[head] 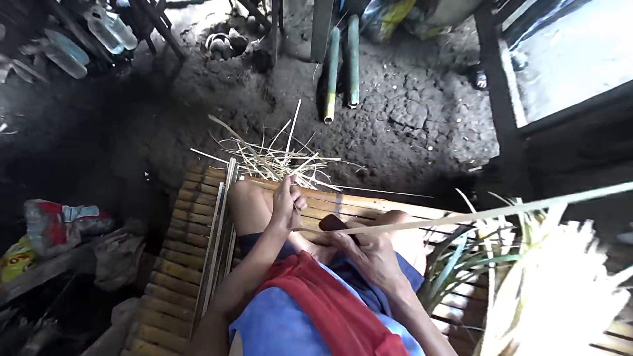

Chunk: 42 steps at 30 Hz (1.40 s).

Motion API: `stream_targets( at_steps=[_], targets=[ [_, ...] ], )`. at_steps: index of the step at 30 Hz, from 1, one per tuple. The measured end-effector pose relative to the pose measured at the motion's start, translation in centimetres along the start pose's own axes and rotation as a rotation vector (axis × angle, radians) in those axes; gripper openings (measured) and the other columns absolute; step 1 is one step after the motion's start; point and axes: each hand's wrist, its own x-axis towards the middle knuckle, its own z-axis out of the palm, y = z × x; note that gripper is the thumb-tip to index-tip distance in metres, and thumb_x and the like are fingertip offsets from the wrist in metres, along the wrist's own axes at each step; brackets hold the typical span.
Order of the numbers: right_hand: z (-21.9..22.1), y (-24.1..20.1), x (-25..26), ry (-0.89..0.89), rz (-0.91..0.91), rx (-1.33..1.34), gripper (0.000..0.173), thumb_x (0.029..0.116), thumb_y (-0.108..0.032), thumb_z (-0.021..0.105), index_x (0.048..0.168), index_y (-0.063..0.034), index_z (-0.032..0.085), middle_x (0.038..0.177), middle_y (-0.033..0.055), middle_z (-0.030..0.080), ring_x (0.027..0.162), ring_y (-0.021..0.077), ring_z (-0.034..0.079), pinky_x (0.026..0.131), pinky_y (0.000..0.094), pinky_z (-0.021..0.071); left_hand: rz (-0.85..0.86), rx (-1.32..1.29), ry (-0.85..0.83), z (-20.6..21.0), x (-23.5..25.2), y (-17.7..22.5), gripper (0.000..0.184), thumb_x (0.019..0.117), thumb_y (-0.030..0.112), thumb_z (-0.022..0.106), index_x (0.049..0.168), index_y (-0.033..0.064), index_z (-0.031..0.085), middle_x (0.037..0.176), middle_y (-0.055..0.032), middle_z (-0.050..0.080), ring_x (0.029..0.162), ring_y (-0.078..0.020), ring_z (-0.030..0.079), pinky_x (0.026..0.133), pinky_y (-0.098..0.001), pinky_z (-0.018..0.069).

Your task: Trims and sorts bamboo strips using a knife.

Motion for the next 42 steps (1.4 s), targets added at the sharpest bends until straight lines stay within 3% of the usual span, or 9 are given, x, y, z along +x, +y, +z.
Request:
stream_targets(
  at_steps=[5,14,19,25,28,30,32,38,42],
  targets=[
    [0.0,1.1,1.2,0.038,0.123,-0.078,0.047,0.1001,-0.042,0.057,0.081,-0.0015,0.071,0.063,0.0052,0.063,0.057,0.0118,0.061,0.056,0.0335,0.0493,-0.208,0.116,-0.280,1.3,-1.8,0.0,0.039,0.1105,0.044,0.033,0.123,0.0183,0.059,0.062,0.0091,0.046,0.044,0.0022,0.040,0.042,-0.0125,0.0357],
    [0.6,0.8,-1.5,-0.013,0.205,0.128,0.046,0.1010,-0.044,0.058,0.082,-0.0043,0.072,0.064,-0.0015,0.062,0.058,0.0014,0.058,0.057,0.0236,0.0497,0.026,0.076,-0.058,0.8,1.2,0.3,0.036,0.1121,0.039,0.029,0.129,0.0197,0.054,0.054,0.0131,0.032,0.038,0.0025,0.025,0.037,-0.0131,0.0259],
    [-5.2,2.8,-7.2,0.172,0.866,0.231,0.028,0.1065,-0.025,0.054,0.096,-0.0021,0.066,0.067,-0.0051,0.061,0.054,0.0002,0.058,0.054,0.0184,0.0516,0.112,0.560,-0.278,-0.7,2.6,2.7,0.046,0.1134,0.031,0.025,0.146,0.0124,0.050,0.064,0.0080,0.048,0.042,0.0011,0.036,0.040,-0.0139,0.0334],
    [-10.5,8.2,-24.9,0.224,1.628,-0.227,0.040,0.1064,-0.030,0.055,0.122,0.0054,0.064,0.107,0.0280,0.067,0.095,0.0414,0.066,0.089,0.0614,0.0489,0.358,1.229,-0.319,-2.0,7.5,5.3,0.045,0.1123,0.023,0.029,0.146,0.0013,0.048,0.083,-0.0012,0.057,0.059,-0.0037,0.051,0.055,-0.0214,0.0460],
    [-9.8,6.3,-30.5,0.139,1.896,-0.344,0.040,0.1010,-0.025,0.061,0.122,0.0085,0.064,0.121,0.0340,0.064,0.115,0.0509,0.061,0.096,0.0692,0.0439,0.446,1.549,-0.133,-4.1,12.0,7.0,0.044,0.1115,0.026,0.040,0.145,-0.0004,0.051,0.114,-0.0275,0.065,0.094,-0.0377,0.066,0.084,-0.0532,0.0531],
    [-9.1,4.7,-32.3,0.146,2.012,-0.333,0.039,0.0979,-0.022,0.066,0.119,0.0102,0.065,0.124,0.0341,0.063,0.120,0.0499,0.059,0.099,0.0678,0.0436,0.377,1.700,-0.028,-5.8,13.8,7.3,0.059,0.1074,0.030,0.052,0.152,-0.0056,0.039,0.146,-0.0391,0.044,0.135,-0.0555,0.045,0.111,-0.0661,0.0346],
    [-8.6,3.4,-32.7,0.205,2.069,-0.304,0.043,0.0961,-0.023,0.070,0.120,0.0120,0.063,0.126,0.0348,0.062,0.122,0.0495,0.058,0.100,0.0653,0.0443,0.295,1.794,0.046,-7.8,14.5,6.3,0.072,0.1039,0.034,0.059,0.156,-0.0063,0.030,0.156,-0.0397,0.030,0.144,-0.0582,0.030,0.114,-0.0699,0.0253],
    [-8.3,1.4,-29.7,0.393,2.075,-0.372,0.059,0.1038,-0.036,0.060,0.141,0.0093,0.050,0.140,0.0343,0.054,0.133,0.0486,0.051,0.108,0.0633,0.0383,-0.088,2.174,-0.149,-13.0,12.1,-0.1,0.056,0.1087,0.045,0.044,0.143,0.0026,0.057,0.149,-0.0278,0.050,0.145,-0.0467,0.038,0.117,-0.0680,0.0193],
    [-7.2,3.6,-23.8,0.459,1.697,-0.426,0.038,0.1081,-0.027,0.049,0.135,-0.0032,0.062,0.123,0.0290,0.067,0.116,0.0479,0.063,0.097,0.0656,0.0461,-0.097,2.266,-0.288,-12.3,10.6,-2.1,0.053,0.1096,0.046,0.039,0.139,0.0089,0.063,0.149,-0.0189,0.054,0.146,-0.0404,0.039,0.120,-0.0659,0.0154]
  ],
)
